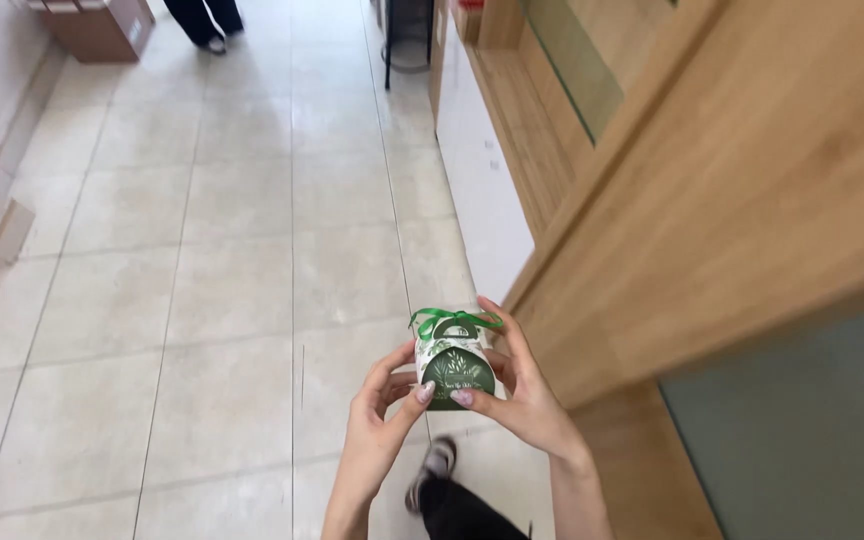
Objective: Organizing small boxed merchandise on shelves and a workbench.
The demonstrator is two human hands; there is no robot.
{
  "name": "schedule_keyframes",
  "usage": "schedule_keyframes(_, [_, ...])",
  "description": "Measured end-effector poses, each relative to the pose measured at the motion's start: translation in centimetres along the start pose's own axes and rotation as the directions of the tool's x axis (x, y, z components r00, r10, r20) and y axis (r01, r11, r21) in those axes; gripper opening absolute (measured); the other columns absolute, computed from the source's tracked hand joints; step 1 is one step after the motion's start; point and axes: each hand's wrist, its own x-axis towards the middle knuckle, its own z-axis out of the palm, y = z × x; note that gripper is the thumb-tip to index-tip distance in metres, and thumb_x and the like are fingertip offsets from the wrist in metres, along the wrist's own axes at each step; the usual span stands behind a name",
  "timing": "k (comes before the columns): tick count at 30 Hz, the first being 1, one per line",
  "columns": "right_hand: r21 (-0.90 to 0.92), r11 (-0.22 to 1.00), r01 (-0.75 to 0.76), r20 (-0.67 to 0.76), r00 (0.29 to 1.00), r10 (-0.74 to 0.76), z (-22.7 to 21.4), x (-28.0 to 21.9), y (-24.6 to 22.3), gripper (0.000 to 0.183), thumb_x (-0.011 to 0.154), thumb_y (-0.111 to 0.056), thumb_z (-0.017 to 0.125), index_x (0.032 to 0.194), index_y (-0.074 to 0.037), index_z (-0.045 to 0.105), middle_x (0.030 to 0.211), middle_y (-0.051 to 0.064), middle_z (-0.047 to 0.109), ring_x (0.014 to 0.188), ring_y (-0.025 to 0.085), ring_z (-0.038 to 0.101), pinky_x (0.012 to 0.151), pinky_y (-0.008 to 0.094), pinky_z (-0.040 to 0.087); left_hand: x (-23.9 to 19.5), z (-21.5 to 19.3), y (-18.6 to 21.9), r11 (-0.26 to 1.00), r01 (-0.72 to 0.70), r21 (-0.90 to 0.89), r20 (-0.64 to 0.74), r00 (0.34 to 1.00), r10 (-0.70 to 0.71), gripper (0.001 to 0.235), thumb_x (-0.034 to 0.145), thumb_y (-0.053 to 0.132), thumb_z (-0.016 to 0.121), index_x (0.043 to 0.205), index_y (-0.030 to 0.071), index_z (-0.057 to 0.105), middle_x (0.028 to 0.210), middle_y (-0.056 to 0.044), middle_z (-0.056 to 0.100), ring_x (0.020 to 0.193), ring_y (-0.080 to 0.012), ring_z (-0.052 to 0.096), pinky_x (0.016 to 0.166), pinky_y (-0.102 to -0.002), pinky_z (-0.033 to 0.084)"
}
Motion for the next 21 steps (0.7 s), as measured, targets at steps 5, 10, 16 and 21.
schedule_keyframes(5, [-0.066,0.996,0.057,-0.019,0.998,-0.058,-5.1,11.0,-1.6,0.108,0.078,-0.01,0.086,0.163,-0.009,0.019,0.151,0.011,0.041,0.121,0.021,0.063,0.103,0.037,0.053,11.9,1.0,2.2,0.968,-0.211,0.136,0.08,0.976,0.202,0.06,0.088,0.013,0.074,0.144,0.001,0.057,0.132,-0.011,0.064,0.111,-0.02,0.067,0.1,-0.035,0.054])
schedule_keyframes(10, [-0.145,0.989,-0.019,-0.129,0.992,0.0,-10.2,16.8,0.4,0.102,0.082,-0.012,0.084,0.164,-0.009,0.023,0.15,0.011,0.047,0.118,0.022,0.062,0.108,0.036,0.049,21.6,3.2,1.5,0.998,-0.067,0.019,0.091,0.994,0.065,0.058,0.089,0.015,0.072,0.144,0.003,0.057,0.129,-0.01,0.064,0.107,-0.0189,0.068,0.097,-0.036,0.057])
schedule_keyframes(16, [-0.157,0.986,-0.052,-0.328,0.945,-0.002,-15.9,24.3,2.7,0.094,0.082,-0.006,0.081,0.16,-0.008,0.028,0.151,0.01,0.046,0.127,0.021,0.057,0.106,0.038,0.05,34.7,5.3,-0.2,0.999,-0.041,0.027,0.256,0.966,0.032,0.062,0.088,0.012,0.074,0.146,0.003,0.053,0.131,-0.011,0.064,0.108,-0.0186,0.067,0.098,-0.037,0.056])
schedule_keyframes(21, [-0.124,0.992,-0.012,-0.522,0.851,-0.055,-19.5,32.5,3.9,0.097,0.08,-0.002,0.079,0.159,-0.01,0.023,0.145,0.012,0.044,0.131,0.021,0.055,0.105,0.037,0.05,46.6,5.9,0.2,0.993,0.105,-0.061,0.376,0.923,-0.075,0.046,0.084,0.01,0.076,0.122,0.011,0.05,0.129,-0.013,0.064,0.105,-0.0205,0.067,0.095,-0.036,0.055])
